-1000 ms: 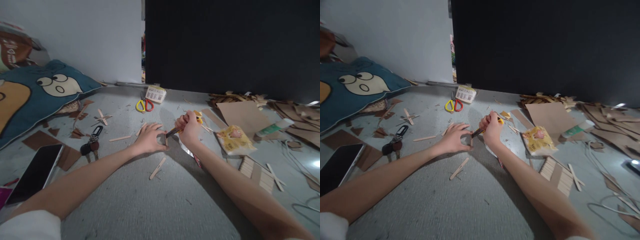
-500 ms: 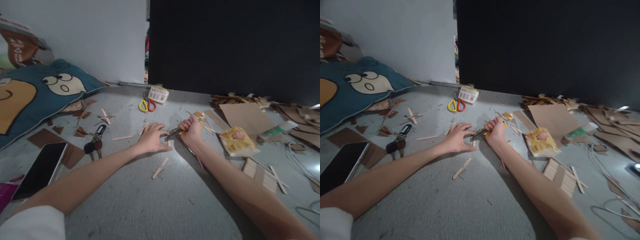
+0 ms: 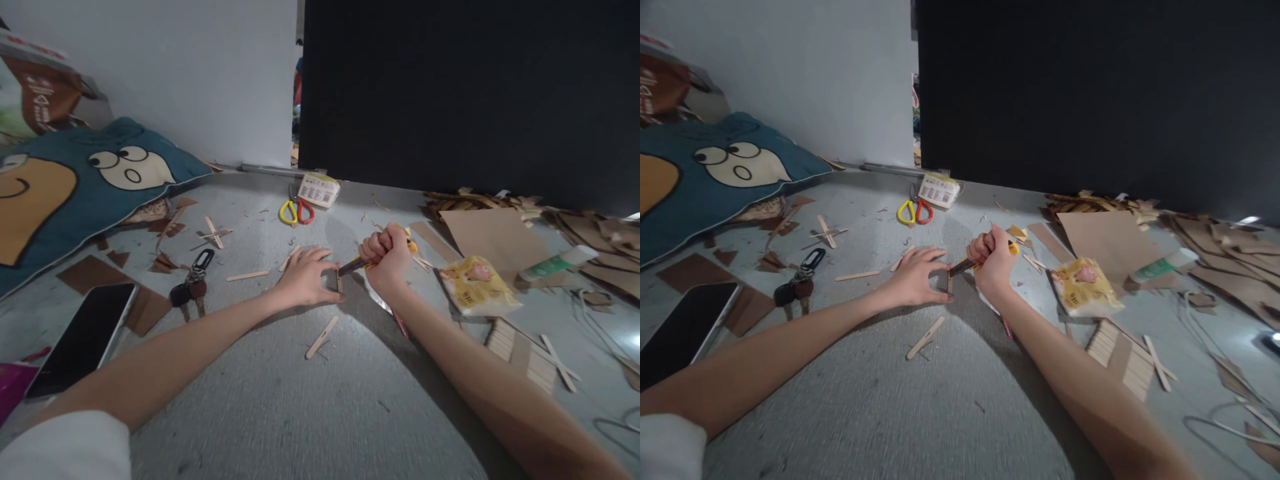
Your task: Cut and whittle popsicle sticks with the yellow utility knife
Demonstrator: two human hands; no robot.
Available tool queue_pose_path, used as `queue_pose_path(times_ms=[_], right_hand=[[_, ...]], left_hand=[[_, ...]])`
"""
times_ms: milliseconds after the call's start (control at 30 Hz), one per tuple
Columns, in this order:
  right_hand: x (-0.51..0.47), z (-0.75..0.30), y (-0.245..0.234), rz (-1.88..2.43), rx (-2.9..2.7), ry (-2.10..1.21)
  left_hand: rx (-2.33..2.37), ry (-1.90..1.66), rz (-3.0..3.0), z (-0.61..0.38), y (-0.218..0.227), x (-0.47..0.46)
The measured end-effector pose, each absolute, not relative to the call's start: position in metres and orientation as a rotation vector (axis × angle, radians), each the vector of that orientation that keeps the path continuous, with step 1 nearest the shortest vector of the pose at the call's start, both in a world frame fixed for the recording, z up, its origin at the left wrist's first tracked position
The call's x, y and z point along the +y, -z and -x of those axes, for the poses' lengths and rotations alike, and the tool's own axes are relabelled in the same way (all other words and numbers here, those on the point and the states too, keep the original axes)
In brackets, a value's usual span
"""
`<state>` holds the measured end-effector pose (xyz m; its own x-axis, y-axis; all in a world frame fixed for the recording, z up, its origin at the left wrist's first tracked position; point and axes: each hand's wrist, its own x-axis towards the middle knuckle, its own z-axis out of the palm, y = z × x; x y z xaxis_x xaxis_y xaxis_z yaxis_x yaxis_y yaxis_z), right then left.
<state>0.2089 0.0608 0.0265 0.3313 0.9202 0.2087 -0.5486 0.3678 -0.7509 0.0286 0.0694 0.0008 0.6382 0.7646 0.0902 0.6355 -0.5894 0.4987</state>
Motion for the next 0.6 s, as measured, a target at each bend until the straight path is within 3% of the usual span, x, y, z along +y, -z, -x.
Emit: queue_pose_path(times_ms=[600], right_hand=[[0.041,-0.187,-0.032,0.627,-1.048,-0.971]], left_hand=[[1.098,-0.429,-2.448,-0.028,0.003,0.071]])
